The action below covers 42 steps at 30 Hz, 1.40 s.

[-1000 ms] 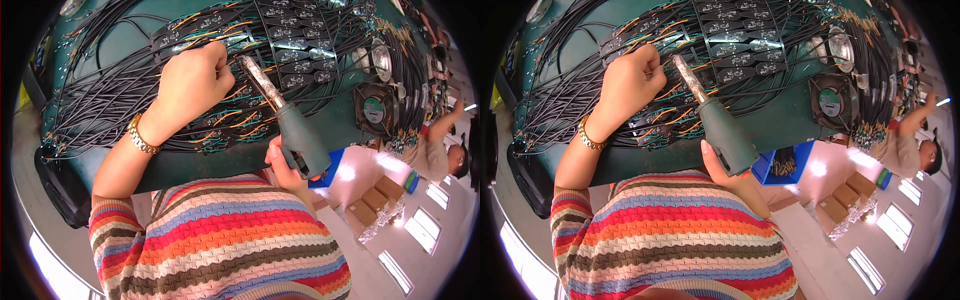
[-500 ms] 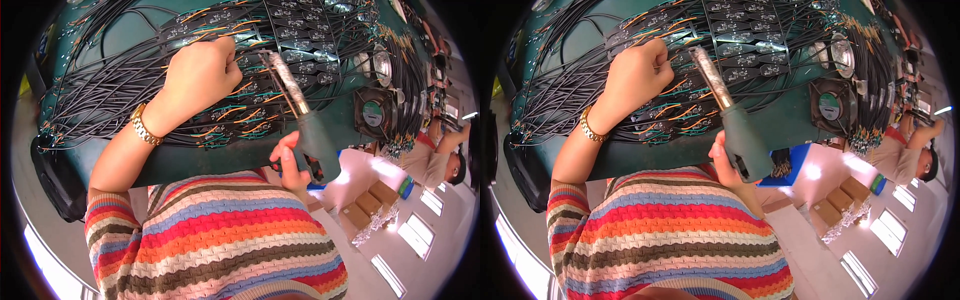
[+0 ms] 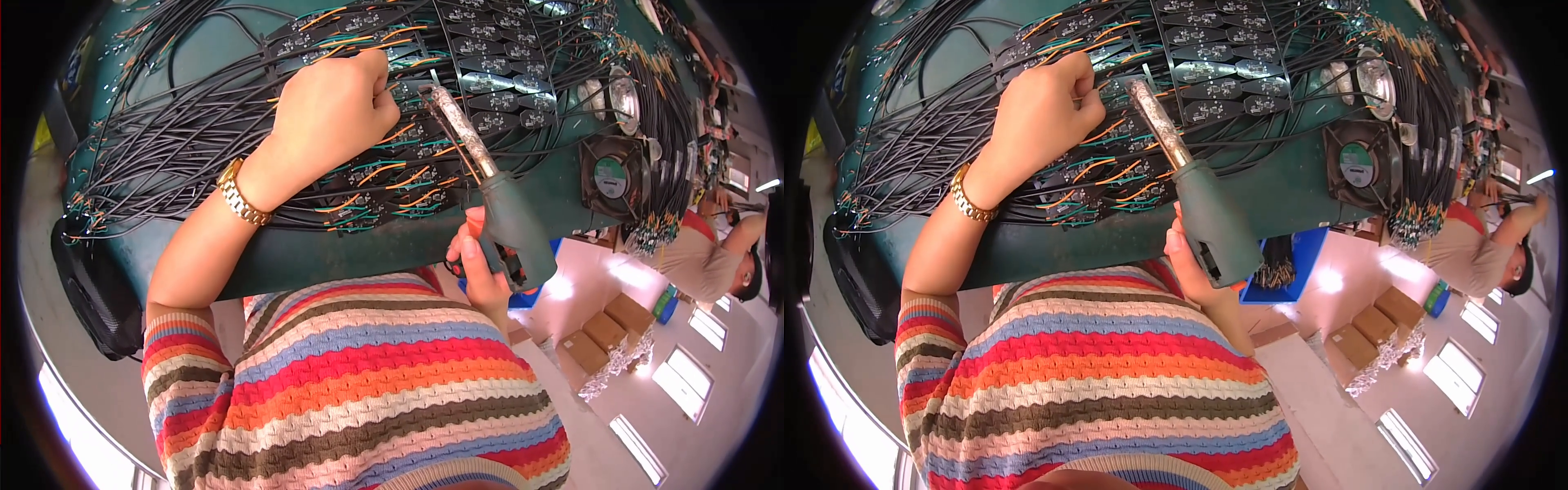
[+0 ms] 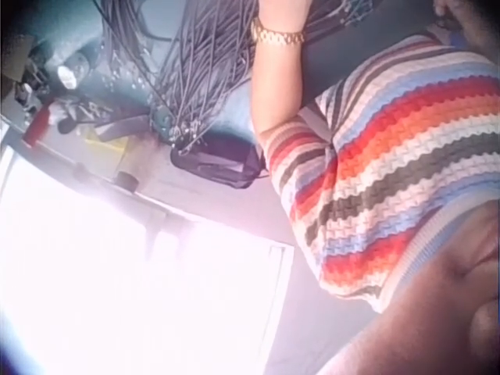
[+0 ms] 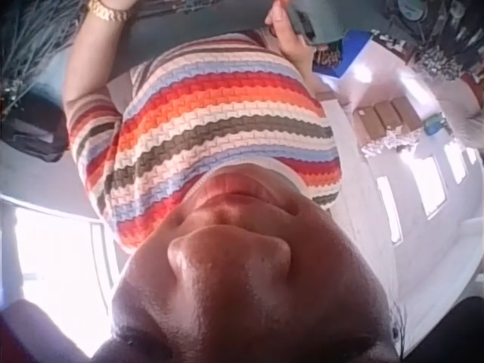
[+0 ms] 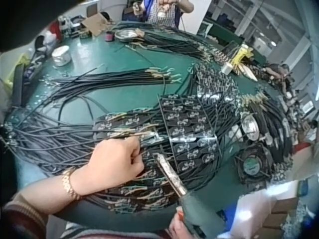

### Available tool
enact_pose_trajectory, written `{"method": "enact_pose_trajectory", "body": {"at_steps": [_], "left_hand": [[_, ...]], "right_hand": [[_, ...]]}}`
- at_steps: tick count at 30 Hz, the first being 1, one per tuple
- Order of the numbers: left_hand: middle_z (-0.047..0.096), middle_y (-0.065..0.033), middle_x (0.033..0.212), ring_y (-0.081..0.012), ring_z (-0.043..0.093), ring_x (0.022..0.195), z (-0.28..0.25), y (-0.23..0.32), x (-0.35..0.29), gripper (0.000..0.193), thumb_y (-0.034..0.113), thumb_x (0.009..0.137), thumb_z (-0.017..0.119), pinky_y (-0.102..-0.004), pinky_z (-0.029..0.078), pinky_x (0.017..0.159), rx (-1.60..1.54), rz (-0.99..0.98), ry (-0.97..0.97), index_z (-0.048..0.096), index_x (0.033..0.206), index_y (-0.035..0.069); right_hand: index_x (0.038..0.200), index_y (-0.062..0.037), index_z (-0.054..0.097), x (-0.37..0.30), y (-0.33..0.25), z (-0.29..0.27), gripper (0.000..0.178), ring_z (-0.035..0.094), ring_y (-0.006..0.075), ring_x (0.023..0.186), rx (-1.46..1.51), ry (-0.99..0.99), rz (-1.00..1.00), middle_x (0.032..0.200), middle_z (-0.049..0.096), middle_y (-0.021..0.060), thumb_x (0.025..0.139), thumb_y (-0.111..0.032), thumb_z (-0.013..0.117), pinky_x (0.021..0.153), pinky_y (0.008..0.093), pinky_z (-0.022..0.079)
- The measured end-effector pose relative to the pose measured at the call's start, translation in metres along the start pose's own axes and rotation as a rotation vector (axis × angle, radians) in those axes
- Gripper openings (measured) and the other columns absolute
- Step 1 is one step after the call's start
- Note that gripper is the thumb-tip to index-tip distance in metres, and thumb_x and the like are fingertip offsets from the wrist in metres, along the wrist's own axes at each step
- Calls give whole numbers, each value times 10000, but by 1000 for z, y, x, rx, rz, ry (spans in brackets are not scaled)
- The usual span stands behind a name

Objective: The person solders wires onto circuit boards using a soldering tool, positioning the wire connections by hand and applying heat with the tool across the circuit board array.

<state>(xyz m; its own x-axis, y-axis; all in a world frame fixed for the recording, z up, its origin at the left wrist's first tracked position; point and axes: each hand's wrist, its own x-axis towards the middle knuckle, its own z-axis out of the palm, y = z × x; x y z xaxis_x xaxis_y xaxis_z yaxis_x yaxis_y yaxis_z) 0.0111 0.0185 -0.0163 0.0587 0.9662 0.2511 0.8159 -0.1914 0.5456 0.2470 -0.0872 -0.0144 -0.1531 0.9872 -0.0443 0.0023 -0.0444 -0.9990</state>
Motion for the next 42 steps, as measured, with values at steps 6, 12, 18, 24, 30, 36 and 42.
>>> {"method": "enact_pose_trajectory", "body": {"at_steps": [6,12,18,24,30,36,42], "left_hand": [[594,-159,598,-359,621,597,-2,3,2,91,109,747,618,-445,514,555,-26,5,-33,566,729,36],[583,-128,618,-306,602,569,-5,1,3,122,90,741,653,-368,474,544,-45,-9,-46,555,763,20],[568,-88,615,-210,565,534,-7,-1,4,96,64,775,655,-309,463,544,-175,22,-66,573,802,23],[572,-57,625,-149,554,551,-8,-4,5,70,64,800,666,-282,469,559,-271,54,-122,608,817,28],[631,-113,662,-309,628,607,-5,-4,6,46,87,735,653,-384,512,575,-185,165,-39,643,755,46],[637,-125,658,-317,636,618,-3,-3,7,62,114,715,654,-394,521,569,-159,86,-73,660,726,53],[640,-127,665,-319,638,625,-4,-2,8,63,115,712,652,-394,522,575,-143,82,-96,662,728,54]], "right_hand": [[1190,30,521,-5,4,-6,299,547,122,653,-279,-38,-77,792,585,73,902,-34,576,586,272,468],[931,-2,633,-6,-1,-4,123,596,162,708,-226,7,32,827,641,69,818,-3,684,644,271,469],[1188,3,531,-3,-1,-5,295,546,117,636,-352,-70,-100,789,588,69,900,-37,583,559,244,441],[919,3,650,-4,-9,-1,164,630,170,681,-294,45,68,821,665,73,765,12,707,628,265,495],[897,-4,664,-4,-7,-1,149,642,191,663,-404,17,-10,809,674,70,752,8,701,614,278,502],[885,-16,673,-2,-10,2,129,639,202,647,-399,50,-10,788,673,75,756,-1,685,613,283,504],[854,-41,660,1,-13,-3,126,632,218,660,-463,-66,-33,777,657,68,738,1,634,621,296,508]]}}
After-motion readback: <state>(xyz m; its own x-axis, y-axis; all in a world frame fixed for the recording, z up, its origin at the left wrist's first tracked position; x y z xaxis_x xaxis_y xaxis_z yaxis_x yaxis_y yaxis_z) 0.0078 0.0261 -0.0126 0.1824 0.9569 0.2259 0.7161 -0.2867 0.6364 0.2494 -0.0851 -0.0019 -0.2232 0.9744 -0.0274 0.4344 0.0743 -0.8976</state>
